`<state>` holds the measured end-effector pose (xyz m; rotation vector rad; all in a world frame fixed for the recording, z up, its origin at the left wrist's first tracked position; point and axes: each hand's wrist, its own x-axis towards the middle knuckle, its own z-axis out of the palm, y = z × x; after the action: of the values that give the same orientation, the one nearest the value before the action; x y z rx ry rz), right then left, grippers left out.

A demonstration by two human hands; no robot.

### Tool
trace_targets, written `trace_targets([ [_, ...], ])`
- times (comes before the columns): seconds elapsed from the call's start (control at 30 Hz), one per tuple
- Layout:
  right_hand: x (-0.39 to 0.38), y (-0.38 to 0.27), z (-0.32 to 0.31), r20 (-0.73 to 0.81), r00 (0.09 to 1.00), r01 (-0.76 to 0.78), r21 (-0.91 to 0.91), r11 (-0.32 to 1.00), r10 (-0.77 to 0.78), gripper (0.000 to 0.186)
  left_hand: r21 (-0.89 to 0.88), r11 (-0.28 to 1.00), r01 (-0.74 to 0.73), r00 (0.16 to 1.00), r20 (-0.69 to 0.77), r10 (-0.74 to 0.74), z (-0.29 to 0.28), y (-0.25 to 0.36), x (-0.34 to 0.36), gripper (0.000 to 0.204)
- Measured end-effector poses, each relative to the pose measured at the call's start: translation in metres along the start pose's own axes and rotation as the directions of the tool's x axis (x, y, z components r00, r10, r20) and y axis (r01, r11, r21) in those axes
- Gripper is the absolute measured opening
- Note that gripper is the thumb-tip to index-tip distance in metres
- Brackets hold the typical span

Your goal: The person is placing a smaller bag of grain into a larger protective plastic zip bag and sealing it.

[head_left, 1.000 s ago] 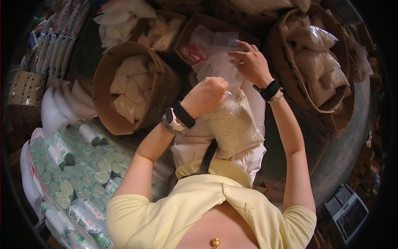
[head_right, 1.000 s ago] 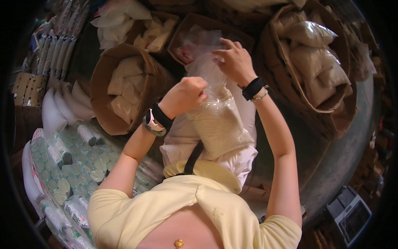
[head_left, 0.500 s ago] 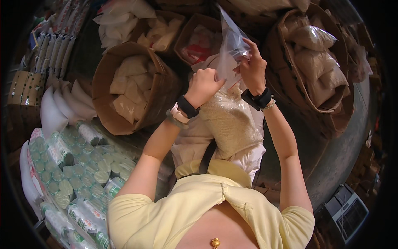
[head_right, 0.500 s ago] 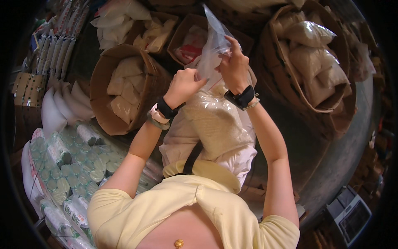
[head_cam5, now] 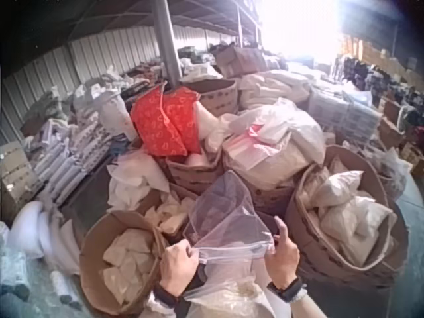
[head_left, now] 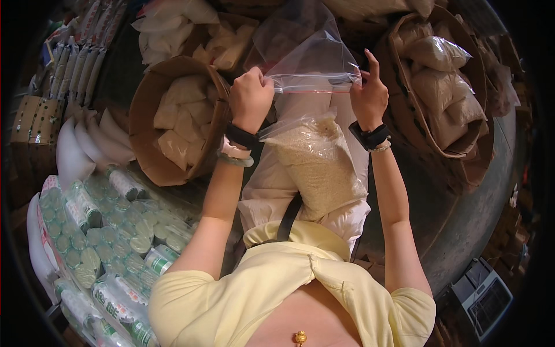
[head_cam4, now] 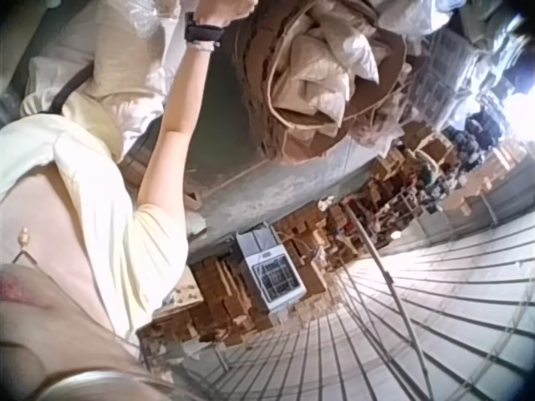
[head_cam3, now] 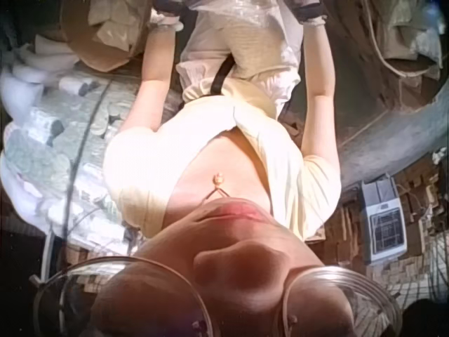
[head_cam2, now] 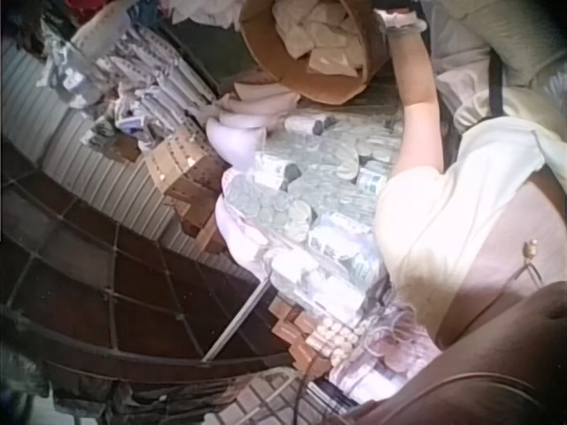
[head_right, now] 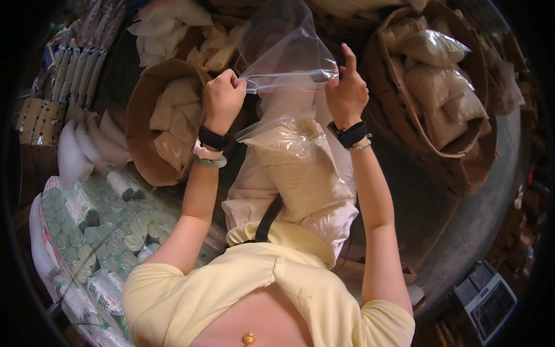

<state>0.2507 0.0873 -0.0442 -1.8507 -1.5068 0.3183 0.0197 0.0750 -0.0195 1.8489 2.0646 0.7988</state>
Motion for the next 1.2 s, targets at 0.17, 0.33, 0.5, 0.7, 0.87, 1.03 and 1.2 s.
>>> trace_targets([
  [0.17,0.0,-0.001,0.003,-0.007,0.85,0.518,-0.169,0.839,-0.526,0.035,0.046,0.982,-0.181,0.983,0.005,0.181,0.001,0.012,-0.004,0.011],
  [0.33,0.004,0.043,0.02,0.283,0.927,0.203,0.174,0.964,-0.246,0.017,-0.051,0.99,-0.129,0.992,-0.023,0.128,0.02,0.006,-0.009,0.013],
  [0.5,-0.01,0.07,0.027,0.402,0.912,-0.317,0.573,0.756,0.079,0.025,-0.156,0.987,0.043,0.973,0.231,-0.006,0.052,-0.04,-0.011,0.017],
  [0.7,-0.031,0.093,0.033,0.552,0.833,-0.41,0.642,0.648,-0.02,0.014,-0.018,0.997,-0.08,0.855,0.513,0.078,0.056,-0.051,-0.019,0.022],
  [0.87,-0.058,0.075,0.014,0.699,0.712,-0.548,0.611,0.571,-0.064,0.009,-0.011,0.989,-0.15,0.791,0.598,0.127,0.037,-0.066,-0.045,0.02],
  [1.03,-0.06,0.078,0.005,0.712,0.656,-0.377,0.595,0.709,-0.249,0.012,-0.244,0.957,-0.156,0.846,0.467,0.257,0.025,-0.083,-0.075,0.007],
  [1.2,-0.059,0.07,0.005,0.813,0.512,-0.5,0.544,0.674,-0.276,0.011,-0.197,0.958,-0.209,0.931,0.261,0.257,0.028,-0.095,-0.127,0.006],
])
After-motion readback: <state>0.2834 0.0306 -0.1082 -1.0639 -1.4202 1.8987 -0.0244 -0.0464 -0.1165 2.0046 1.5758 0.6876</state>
